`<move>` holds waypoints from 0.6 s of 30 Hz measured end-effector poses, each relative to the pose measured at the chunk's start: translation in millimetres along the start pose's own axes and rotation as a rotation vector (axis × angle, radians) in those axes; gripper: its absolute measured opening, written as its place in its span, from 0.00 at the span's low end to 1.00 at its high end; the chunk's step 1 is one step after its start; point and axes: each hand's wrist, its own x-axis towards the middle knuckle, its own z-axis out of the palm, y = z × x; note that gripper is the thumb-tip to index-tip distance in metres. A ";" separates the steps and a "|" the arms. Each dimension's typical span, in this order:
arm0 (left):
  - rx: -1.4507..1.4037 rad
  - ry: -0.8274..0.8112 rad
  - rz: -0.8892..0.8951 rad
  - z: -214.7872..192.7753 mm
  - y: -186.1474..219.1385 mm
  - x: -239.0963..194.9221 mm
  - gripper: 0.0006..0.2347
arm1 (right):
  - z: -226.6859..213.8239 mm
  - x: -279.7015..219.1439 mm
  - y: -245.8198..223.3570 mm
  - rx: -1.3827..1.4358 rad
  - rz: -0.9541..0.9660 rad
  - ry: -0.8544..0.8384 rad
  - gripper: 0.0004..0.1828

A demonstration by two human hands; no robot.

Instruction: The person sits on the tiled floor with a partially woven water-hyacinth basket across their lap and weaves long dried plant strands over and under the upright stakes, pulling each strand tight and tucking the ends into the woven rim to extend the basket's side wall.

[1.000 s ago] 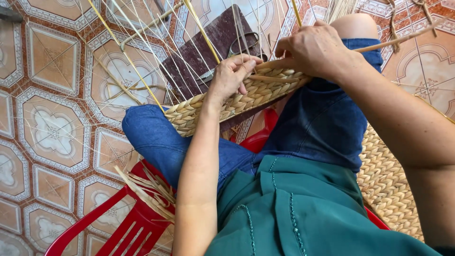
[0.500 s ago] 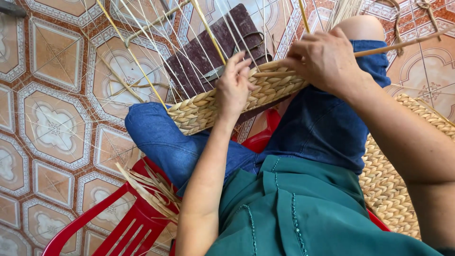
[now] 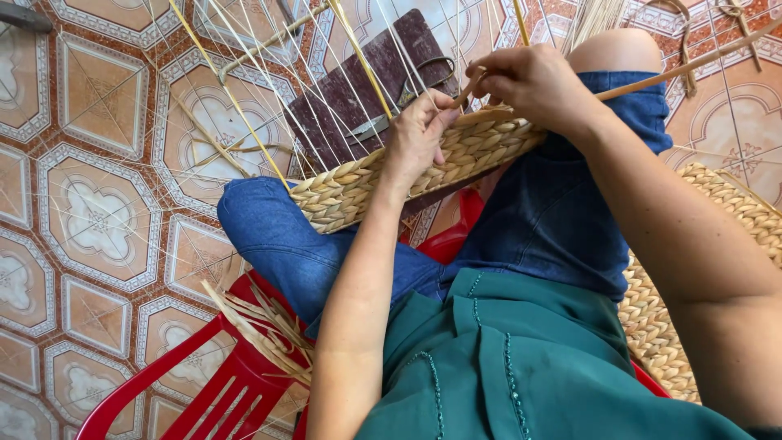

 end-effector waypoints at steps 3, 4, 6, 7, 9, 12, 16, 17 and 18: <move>-0.147 -0.099 0.015 -12.8 6.3 -2.0 0.04 | 18.2 6.9 0.3 -0.169 0.149 -0.039 0.12; -0.147 -0.097 0.014 -17.6 11.6 -1.4 0.04 | 23.0 5.5 -3.3 -0.168 0.148 -0.040 0.12; -0.190 -0.175 -0.085 -26.8 23.8 2.9 0.03 | 29.4 4.9 -9.9 -0.253 0.171 0.032 0.10; -0.193 -0.175 -0.085 -23.8 25.4 7.2 0.03 | 30.7 2.3 -10.6 -0.255 0.171 0.030 0.10; -0.065 -0.164 -0.240 -17.8 28.4 15.8 0.03 | 33.2 -3.2 -11.6 -0.150 0.125 0.061 0.08; 0.230 -0.134 -0.242 -1.4 28.2 25.3 0.03 | 30.3 -4.4 -13.3 -0.392 -0.089 0.042 0.08; 0.237 -0.154 -0.178 -8.7 18.2 25.1 0.06 | 13.2 -3.8 -33.7 -0.758 0.083 0.030 0.15; 0.144 -0.164 -0.161 -11.7 20.2 23.3 0.07 | 9.5 -5.5 -28.8 -0.780 0.144 -0.001 0.14; 0.052 -0.175 -0.145 -14.5 22.3 21.5 0.08 | 5.7 -7.3 -23.7 -0.802 0.206 -0.032 0.14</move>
